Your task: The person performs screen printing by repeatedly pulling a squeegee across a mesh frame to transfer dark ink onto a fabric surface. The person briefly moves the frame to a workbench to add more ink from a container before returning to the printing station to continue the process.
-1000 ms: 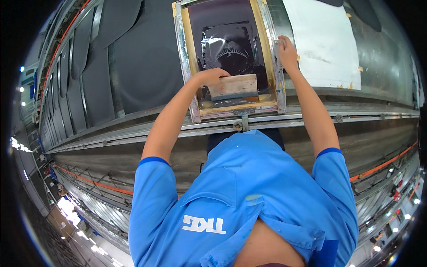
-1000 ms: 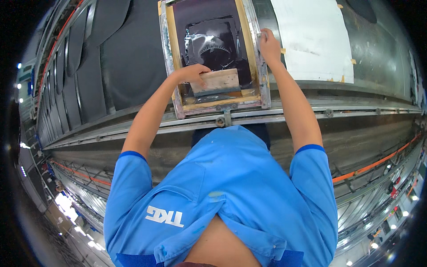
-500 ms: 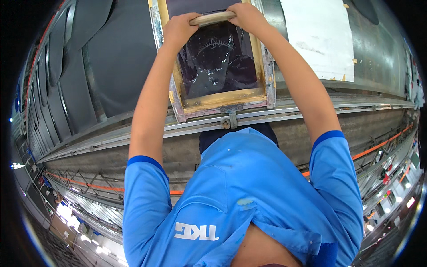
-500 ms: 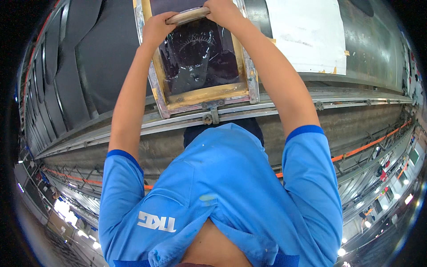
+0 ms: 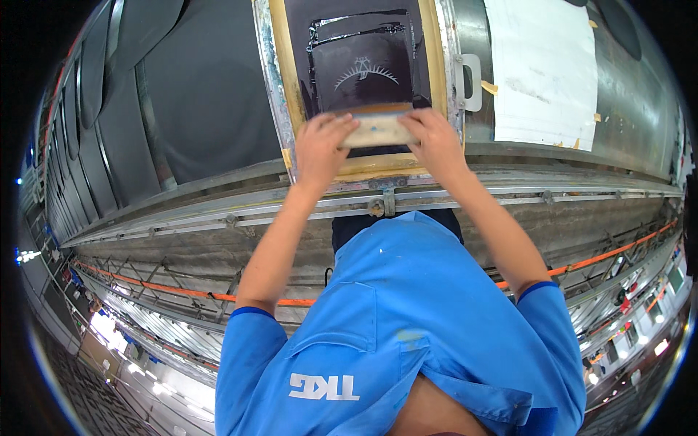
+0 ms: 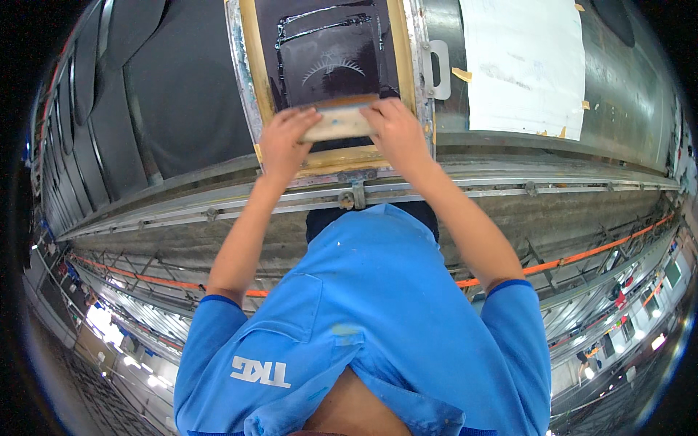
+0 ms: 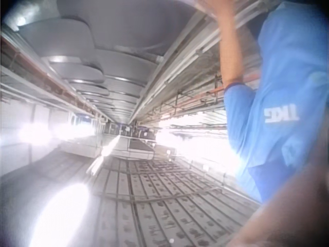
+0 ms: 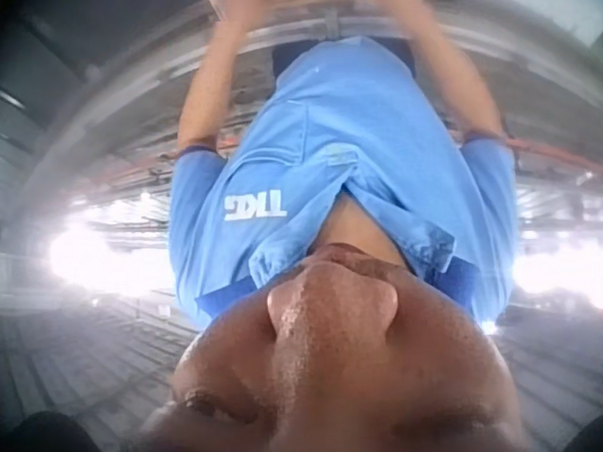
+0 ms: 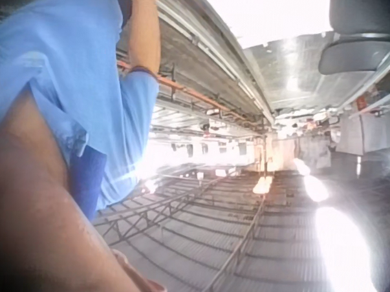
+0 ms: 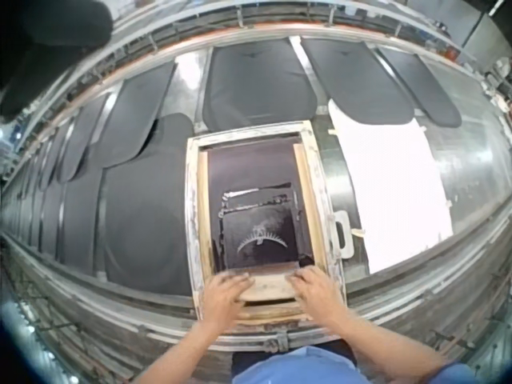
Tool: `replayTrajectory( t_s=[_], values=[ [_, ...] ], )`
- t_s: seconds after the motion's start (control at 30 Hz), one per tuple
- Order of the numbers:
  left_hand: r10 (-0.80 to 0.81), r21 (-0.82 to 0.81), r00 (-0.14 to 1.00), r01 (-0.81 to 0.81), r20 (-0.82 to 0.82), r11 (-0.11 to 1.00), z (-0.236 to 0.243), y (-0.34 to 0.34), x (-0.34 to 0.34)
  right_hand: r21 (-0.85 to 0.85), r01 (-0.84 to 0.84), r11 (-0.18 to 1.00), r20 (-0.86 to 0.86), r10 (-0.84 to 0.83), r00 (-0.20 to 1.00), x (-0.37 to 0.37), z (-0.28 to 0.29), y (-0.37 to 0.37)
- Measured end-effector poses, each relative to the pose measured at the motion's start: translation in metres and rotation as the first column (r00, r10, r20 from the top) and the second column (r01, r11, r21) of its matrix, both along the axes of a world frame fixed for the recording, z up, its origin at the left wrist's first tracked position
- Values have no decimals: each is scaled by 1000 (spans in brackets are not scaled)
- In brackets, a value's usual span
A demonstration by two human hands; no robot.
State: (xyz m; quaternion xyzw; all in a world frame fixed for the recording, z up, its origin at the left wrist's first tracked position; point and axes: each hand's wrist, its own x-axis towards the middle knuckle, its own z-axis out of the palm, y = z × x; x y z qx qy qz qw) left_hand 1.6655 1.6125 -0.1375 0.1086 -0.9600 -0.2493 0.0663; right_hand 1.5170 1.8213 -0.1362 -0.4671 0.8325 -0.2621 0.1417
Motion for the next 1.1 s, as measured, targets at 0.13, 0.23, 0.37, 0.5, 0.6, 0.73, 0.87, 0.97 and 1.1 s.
replayTrajectory(
  t_s=[0.13, 0.23, 0.37, 0.5, 0.6, 0.73, 0.87, 0.97, 1.1],
  values=[
    [12, 128, 998, -5, -58, 992, -14, -63, -70, -131, 8, 991, -123, -24, 992, -77, -9, -50],
    [40, 94, 997, -47, 66, 994, -8, -105, -135, -211, 46, 976, -131, -75, 989, -142, -16, -96],
    [48, 97, 999, -48, 4, 994, -5, -110, -163, -101, 79, 992, -90, -88, 992, -155, -26, -106],
    [34, -4, 993, -34, 115, 999, -14, -71, -101, -53, 68, 996, -1, -68, 998, -95, -35, -57],
    [-17, 96, 999, 20, -35, 995, -27, -35, -48, -108, 80, 991, 6, -79, 997, -39, -33, -20],
    [-49, 28, 999, 49, -4, 998, -12, 8, 10, -41, 39, 998, 57, -37, 998, 17, -12, 22],
    [-19, 199, 997, 4, 74, 980, 0, 0, 1, -75, 32, 997, 235, -13, 972, 11, 4, 28],
    [41, 410, 976, -128, 215, 903, 15, -40, -42, -138, 414, 900, 512, -293, 807, -57, 9, 29],
    [105, 217, 980, -140, 167, 966, 16, -94, -122, -93, 629, 772, 307, -579, 755, -126, -74, 32]
  ],
)
